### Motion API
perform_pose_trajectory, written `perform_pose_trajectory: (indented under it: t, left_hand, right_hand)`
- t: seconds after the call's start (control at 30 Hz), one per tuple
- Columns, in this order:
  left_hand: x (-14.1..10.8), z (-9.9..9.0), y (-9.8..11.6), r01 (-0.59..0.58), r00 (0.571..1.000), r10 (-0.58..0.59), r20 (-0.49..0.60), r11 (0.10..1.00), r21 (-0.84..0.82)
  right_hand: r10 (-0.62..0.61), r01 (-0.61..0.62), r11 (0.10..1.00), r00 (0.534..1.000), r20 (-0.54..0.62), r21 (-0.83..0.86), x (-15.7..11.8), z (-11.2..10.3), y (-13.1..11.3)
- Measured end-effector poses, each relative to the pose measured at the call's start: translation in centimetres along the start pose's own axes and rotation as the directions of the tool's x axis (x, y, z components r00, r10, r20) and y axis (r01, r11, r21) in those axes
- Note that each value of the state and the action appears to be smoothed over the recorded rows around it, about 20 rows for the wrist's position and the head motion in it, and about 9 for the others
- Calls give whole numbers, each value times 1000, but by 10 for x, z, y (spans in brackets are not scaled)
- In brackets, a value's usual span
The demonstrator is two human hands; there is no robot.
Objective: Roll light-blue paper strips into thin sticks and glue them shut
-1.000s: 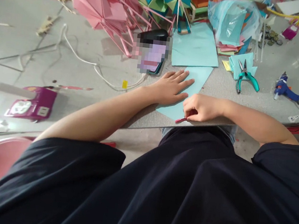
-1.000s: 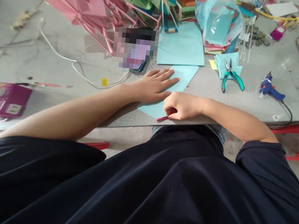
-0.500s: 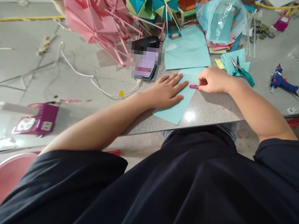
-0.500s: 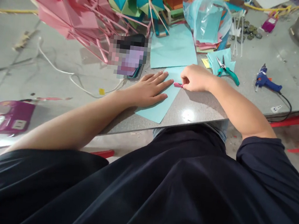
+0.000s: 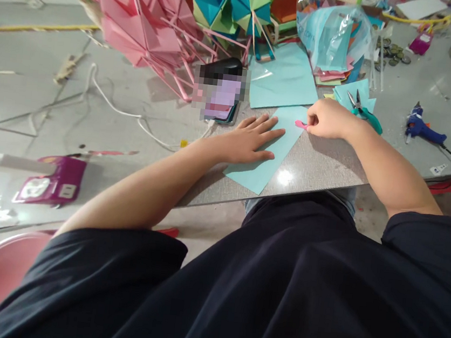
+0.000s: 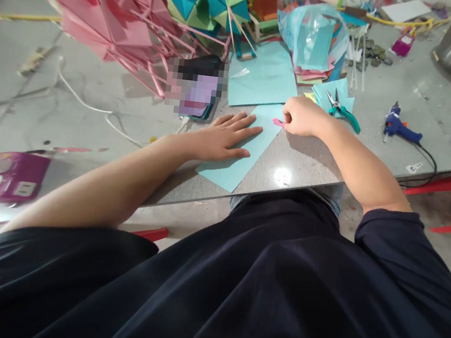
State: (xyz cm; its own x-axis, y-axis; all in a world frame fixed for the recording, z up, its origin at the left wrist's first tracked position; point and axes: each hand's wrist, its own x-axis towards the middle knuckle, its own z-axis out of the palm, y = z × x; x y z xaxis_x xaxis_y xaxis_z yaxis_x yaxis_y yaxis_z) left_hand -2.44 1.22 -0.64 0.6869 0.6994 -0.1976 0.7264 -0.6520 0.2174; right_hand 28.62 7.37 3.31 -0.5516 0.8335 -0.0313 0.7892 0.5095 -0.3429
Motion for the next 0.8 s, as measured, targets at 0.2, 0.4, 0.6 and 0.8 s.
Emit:
perform_pose_trajectory:
  t: [0.2,0.4,0.6,0.8]
  left_hand:
    - [-2,-1,0,6,1000,-6,-10,1000,-9]
    - [-1,4,-4,-17,999,18,-30,1000,21]
    - [-6,-9,4,-28,1000,28,-2,999,38]
    - [-10,-13,-2,-102,986,92,-141,993,-61]
  right_hand:
    - [157,-172,975,982,-106,-143,12,-3,24]
    - [260,-318,915,935,-240,-248,12,9,17]
    - [257,-294,948,933,-254,-122,2,4,38]
    - [144,-187,967,961,-234,-174,-1,-3,13]
